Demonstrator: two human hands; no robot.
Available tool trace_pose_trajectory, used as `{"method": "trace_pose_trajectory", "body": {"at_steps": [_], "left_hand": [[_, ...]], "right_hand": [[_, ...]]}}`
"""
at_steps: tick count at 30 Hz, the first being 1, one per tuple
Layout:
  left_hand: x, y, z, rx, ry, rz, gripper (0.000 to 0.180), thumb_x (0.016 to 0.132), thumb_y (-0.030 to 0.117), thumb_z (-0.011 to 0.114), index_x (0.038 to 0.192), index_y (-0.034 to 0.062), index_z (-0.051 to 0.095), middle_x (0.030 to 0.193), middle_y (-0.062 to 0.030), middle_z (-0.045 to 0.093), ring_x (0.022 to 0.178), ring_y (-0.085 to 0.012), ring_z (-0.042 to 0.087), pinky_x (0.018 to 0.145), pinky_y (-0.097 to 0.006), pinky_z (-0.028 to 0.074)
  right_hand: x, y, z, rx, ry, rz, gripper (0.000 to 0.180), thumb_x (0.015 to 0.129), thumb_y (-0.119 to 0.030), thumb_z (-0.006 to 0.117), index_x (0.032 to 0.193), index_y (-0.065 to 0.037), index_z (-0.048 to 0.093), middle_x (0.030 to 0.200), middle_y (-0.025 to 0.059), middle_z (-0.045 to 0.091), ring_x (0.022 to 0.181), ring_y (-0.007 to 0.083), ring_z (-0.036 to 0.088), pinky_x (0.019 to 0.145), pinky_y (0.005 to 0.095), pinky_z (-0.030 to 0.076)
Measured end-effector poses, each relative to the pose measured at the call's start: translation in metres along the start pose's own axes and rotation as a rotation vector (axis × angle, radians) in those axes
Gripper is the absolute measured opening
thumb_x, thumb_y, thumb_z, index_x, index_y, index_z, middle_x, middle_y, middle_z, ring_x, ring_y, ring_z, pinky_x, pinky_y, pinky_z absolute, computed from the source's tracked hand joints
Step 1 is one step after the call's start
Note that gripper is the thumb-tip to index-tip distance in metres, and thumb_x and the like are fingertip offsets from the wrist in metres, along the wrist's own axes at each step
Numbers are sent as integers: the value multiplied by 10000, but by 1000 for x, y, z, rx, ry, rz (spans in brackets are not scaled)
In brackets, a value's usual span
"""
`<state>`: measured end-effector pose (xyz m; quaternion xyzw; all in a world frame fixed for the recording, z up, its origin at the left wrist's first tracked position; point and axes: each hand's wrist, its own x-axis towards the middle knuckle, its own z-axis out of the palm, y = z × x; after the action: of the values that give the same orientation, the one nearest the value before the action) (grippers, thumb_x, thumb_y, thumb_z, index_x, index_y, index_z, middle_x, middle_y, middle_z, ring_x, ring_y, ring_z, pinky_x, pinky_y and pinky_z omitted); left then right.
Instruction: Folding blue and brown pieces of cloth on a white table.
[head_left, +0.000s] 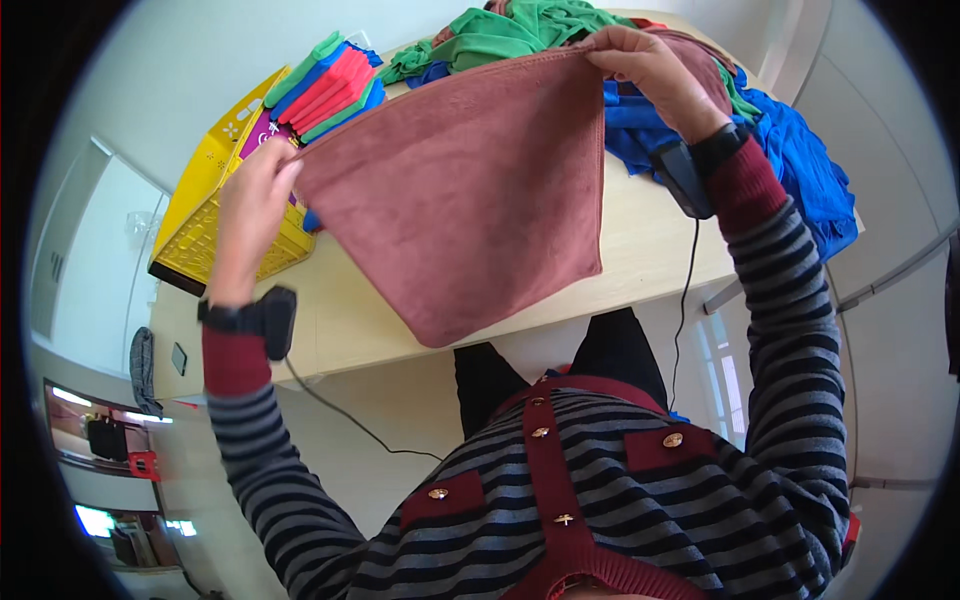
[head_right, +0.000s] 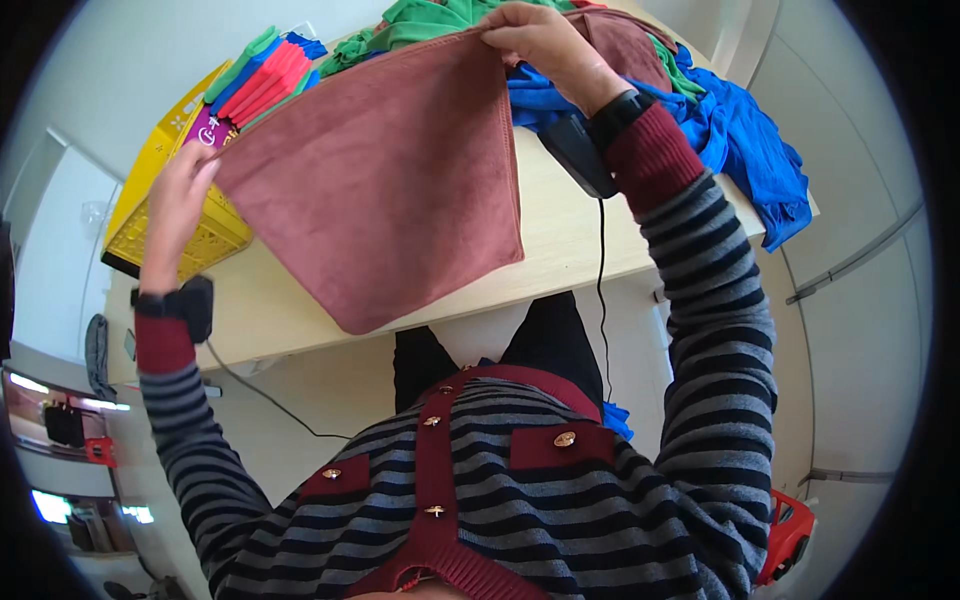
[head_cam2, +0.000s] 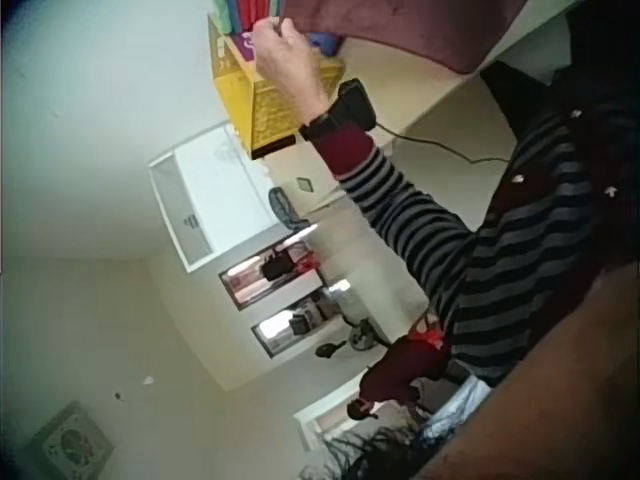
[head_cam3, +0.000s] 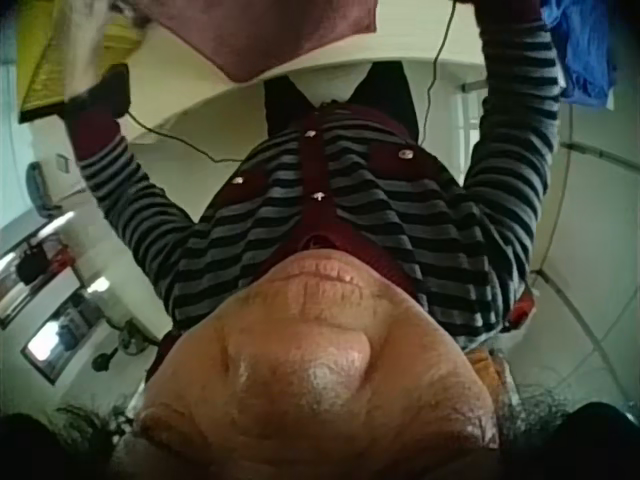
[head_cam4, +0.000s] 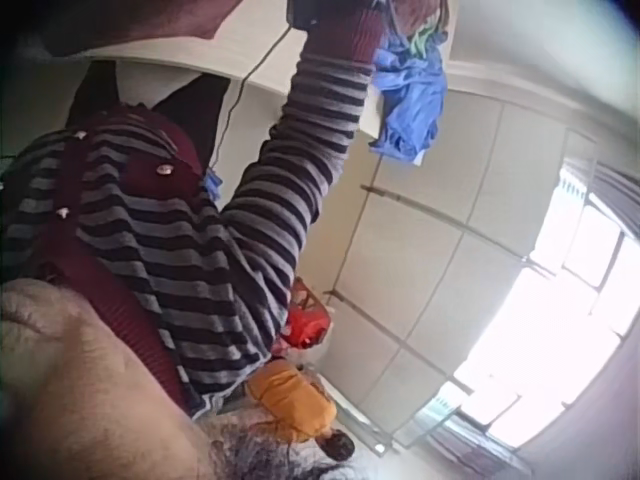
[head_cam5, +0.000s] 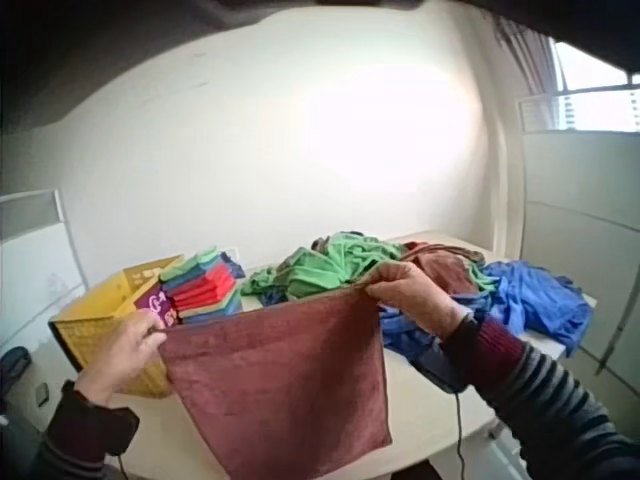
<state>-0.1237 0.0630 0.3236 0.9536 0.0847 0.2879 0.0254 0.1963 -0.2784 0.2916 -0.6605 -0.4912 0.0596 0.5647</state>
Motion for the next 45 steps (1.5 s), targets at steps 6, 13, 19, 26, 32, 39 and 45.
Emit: {"method": "trace_pose_trajectory", "body": {"at_steps": [6, 13, 19, 26, 32, 39, 45], "left_hand": [[62, -6, 44, 31, 266, 158, 92, 943, 124, 625, 982, 64, 567, 911, -146, 644, 882, -368, 635, 743, -450, 504], [23, -49, 88, 14, 317, 198, 95, 903, 63, 615, 985, 56, 570, 952, -142, 619, 953, -370, 612, 799, -452, 499], [-128, -132, 186, 23, -188, 19, 230, 808, -68, 538, 994, 55, 593, 1004, -130, 636, 1024, -387, 586, 886, -502, 462], [-198, 79, 187, -846, -355, -299, 333, 798, -52, 670, 1119, 16, 617, 1121, -121, 617, 1079, -270, 597, 951, -385, 494], [-222, 77, 204, -672, -81, -335, 198, 886, -13, 673, 1078, -1, 628, 1004, -71, 628, 989, -180, 595, 922, -301, 480], [-218, 48, 188, -949, 80, -627, 80, 982, 62, 632, 1045, 12, 632, 969, -7, 619, 926, -101, 560, 884, -257, 455], [-205, 31, 187, -1039, 173, -659, 104, 1013, 128, 628, 1025, 24, 630, 948, 33, 601, 936, -58, 540, 869, -235, 436]], "right_hand": [[-5, -18, -39, -81, 220, 30, 181, 1004, -112, 594, 1134, -11, 669, 1016, 2, 655, 939, 79, 593, 864, 235, 478], [-79, -59, 64, -313, 99, -255, 217, 908, 30, 646, 1111, -38, 682, 1013, 21, 668, 876, 106, 602, 793, 255, 497], [-130, 29, 245, -210, -131, -243, 184, 774, 22, 675, 943, -50, 664, 879, 117, 658, 878, 328, 647, 786, 416, 539], [-152, 60, 286, -169, -227, -76, 131, 788, -92, 675, 916, -72, 652, 924, 102, 665, 953, 320, 643, 860, 425, 529], [-156, 81, 274, -347, -273, -166, 178, 761, -71, 685, 934, -80, 643, 947, 86, 640, 955, 312, 622, 861, 417, 514], [-139, 136, 195, -627, -132, -200, 216, 721, -48, 649, 936, -75, 651, 953, 99, 627, 964, 324, 605, 869, 418, 505], [-139, 155, 135, -625, -84, -26, 154, 775, -44, 642, 923, -70, 677, 924, 111, 674, 953, 320, 635, 868, 409, 524]]}}
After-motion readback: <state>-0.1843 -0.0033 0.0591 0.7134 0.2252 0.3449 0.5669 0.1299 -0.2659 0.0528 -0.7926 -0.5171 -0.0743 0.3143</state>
